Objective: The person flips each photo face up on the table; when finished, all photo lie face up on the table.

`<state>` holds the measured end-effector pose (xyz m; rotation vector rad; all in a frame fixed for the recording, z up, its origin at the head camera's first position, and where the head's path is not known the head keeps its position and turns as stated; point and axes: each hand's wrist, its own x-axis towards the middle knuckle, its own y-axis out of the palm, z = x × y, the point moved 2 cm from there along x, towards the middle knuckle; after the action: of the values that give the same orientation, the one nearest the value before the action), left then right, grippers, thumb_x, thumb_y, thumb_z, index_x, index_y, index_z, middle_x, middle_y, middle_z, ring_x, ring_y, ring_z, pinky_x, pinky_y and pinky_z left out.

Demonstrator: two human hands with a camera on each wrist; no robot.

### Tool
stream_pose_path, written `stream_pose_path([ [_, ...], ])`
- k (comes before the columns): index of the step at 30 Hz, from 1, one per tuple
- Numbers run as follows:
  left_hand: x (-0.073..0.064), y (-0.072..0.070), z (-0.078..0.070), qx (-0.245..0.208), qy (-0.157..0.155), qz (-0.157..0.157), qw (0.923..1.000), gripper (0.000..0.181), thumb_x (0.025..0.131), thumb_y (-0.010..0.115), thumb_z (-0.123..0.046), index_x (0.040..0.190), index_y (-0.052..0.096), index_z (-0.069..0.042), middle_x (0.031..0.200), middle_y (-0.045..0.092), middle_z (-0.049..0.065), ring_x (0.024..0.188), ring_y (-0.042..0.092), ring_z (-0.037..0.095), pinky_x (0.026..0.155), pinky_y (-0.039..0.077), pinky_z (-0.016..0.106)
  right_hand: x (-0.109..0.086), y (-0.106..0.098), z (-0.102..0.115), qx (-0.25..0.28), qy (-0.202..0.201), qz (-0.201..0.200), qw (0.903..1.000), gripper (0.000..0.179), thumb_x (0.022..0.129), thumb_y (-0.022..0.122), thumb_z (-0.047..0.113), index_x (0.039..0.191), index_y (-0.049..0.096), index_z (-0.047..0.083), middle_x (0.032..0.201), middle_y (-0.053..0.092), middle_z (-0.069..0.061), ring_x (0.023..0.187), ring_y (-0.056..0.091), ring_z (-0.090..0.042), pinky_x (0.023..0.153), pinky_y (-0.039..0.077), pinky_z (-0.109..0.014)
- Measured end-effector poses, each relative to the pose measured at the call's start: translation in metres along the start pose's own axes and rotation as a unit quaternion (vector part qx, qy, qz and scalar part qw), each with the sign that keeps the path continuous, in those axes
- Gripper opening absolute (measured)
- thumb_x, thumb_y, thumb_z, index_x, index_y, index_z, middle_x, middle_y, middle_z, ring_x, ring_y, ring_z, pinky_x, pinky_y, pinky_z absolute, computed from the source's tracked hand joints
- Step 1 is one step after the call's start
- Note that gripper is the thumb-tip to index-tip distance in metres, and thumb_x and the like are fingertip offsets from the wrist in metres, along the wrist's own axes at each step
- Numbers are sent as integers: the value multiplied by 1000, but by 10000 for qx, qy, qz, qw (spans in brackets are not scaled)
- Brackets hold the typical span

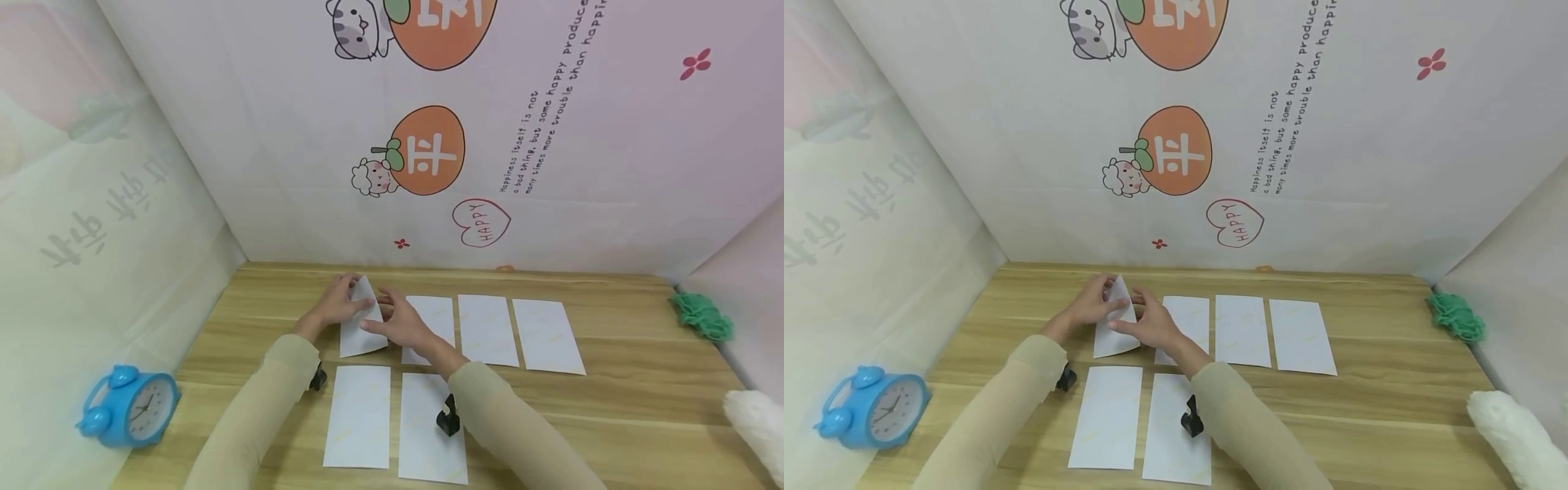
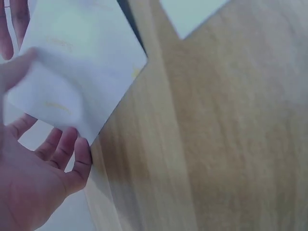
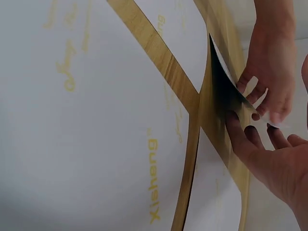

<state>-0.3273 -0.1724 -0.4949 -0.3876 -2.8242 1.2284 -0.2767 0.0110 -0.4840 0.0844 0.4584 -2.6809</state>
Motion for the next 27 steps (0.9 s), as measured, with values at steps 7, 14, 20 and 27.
stream_pose_path([
  [7,-4,-3,-6,-305,-366,-70,9988,73,100,63,-50,152,41,-3,152,42,24,139,50,43,110,49,55,-1,5,4,506,44,151,9986,90,95,77,23,164,22,6,164,41,-21,148,47,-44,118,45,-54],
  [14,-6,-4,-21,-404,-422,-325,9978,76,99,62,-50,151,40,0,152,45,22,134,54,40,104,53,52,1,5,2,741,73,-99,9972,76,98,66,6,163,27,8,158,49,-24,142,54,-41,116,48,-54],
  [20,-3,-8,-21,-1826,-601,-378,9806,54,103,61,-34,141,39,-2,152,40,21,129,54,38,100,57,51,1,4,6,828,16,-185,9964,64,100,62,11,160,40,15,158,51,-20,143,53,-40,117,46,-56],
  [27,0,-12,-17,-3657,-866,-148,9266,48,105,54,-16,144,37,4,145,42,22,128,54,32,117,47,54,0,3,10,1061,-4,-47,9943,57,100,63,17,155,51,21,165,45,-10,154,41,-35,125,36,-57],
])
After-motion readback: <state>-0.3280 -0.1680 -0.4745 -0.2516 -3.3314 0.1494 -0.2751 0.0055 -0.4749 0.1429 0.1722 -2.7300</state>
